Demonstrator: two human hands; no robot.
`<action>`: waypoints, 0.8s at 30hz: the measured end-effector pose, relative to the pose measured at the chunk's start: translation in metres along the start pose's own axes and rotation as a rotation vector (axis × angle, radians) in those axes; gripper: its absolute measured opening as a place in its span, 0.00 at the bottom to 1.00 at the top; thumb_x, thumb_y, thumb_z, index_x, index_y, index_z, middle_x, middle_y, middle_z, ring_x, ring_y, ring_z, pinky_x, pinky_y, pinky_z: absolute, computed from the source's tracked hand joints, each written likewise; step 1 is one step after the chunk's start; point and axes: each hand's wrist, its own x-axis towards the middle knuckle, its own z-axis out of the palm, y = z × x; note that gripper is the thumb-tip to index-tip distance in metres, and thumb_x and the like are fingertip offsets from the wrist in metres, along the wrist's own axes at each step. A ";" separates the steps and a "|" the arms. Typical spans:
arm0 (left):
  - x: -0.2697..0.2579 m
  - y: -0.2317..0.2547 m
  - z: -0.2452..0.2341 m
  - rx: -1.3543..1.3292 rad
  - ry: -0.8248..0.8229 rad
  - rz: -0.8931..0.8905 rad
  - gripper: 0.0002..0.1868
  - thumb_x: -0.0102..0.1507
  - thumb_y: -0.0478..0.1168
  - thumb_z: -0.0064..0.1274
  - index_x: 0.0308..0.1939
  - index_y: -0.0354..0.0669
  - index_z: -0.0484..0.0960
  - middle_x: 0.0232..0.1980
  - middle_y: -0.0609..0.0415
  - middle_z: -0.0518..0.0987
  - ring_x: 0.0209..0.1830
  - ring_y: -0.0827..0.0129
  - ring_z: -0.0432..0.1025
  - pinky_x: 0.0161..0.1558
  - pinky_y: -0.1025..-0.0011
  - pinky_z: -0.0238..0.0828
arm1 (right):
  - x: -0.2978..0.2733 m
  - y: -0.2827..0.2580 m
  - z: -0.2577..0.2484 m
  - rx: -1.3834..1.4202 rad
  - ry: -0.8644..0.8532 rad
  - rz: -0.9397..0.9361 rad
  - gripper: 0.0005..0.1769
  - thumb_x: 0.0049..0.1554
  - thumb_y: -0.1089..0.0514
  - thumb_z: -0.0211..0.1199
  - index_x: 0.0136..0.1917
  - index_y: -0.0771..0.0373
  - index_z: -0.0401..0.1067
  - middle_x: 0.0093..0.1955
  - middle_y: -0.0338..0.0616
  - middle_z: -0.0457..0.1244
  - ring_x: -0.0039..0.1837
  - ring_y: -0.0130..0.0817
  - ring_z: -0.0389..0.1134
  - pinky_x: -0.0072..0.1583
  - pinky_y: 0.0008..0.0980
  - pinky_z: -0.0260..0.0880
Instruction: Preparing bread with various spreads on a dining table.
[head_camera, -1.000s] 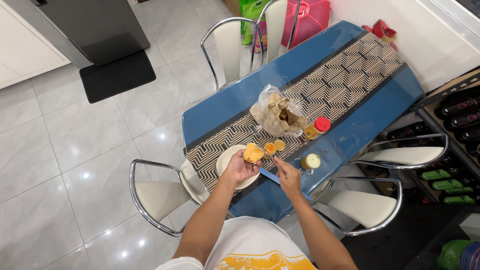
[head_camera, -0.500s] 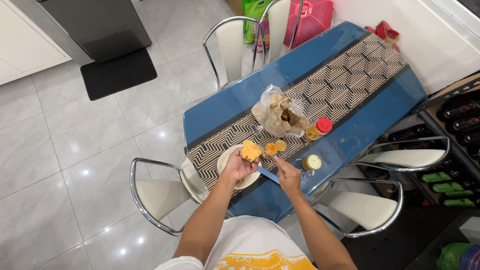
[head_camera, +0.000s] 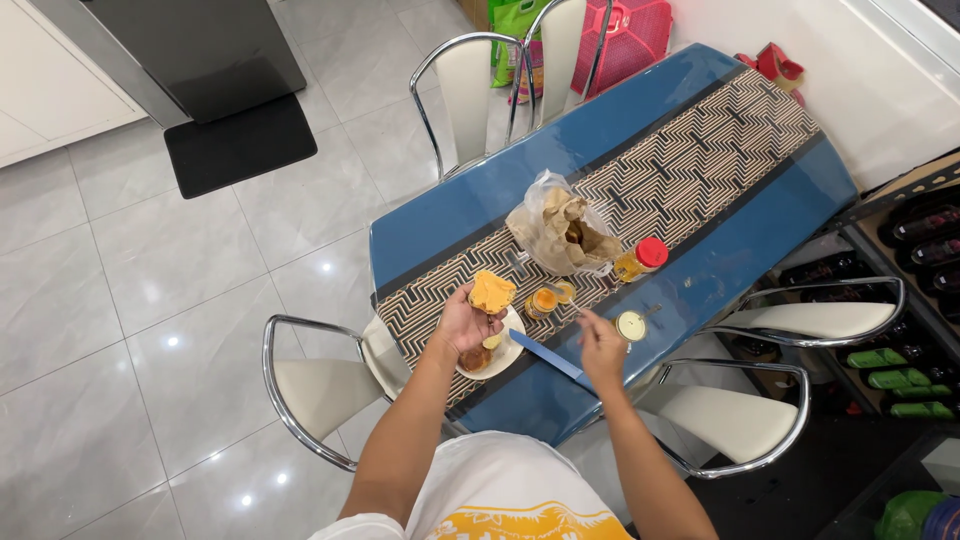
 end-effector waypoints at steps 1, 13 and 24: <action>0.002 0.001 -0.003 0.000 0.000 0.000 0.25 0.69 0.55 0.32 0.53 0.43 0.76 0.47 0.50 0.77 0.39 0.63 0.71 0.36 0.68 0.70 | 0.007 0.010 -0.004 0.000 0.000 0.001 0.12 0.62 0.63 0.61 0.59 0.62 0.79 0.43 0.42 0.71 0.35 0.23 0.67 0.39 0.24 0.67; 0.010 -0.016 -0.041 0.049 0.117 -0.007 0.25 0.69 0.56 0.31 0.53 0.46 0.77 0.47 0.53 0.78 0.41 0.64 0.71 0.38 0.67 0.69 | 0.051 0.036 -0.023 0.330 -0.069 0.269 0.08 0.62 0.60 0.63 0.53 0.66 0.74 0.44 0.44 0.71 0.43 0.27 0.73 0.44 0.23 0.71; 0.046 -0.028 -0.046 -0.094 0.184 0.107 0.24 0.68 0.55 0.33 0.53 0.45 0.78 0.49 0.54 0.78 0.42 0.65 0.70 0.44 0.65 0.67 | 0.072 -0.012 0.000 -0.321 -0.256 -0.074 0.11 0.57 0.54 0.70 0.48 0.64 0.79 0.37 0.53 0.70 0.37 0.45 0.73 0.42 0.38 0.72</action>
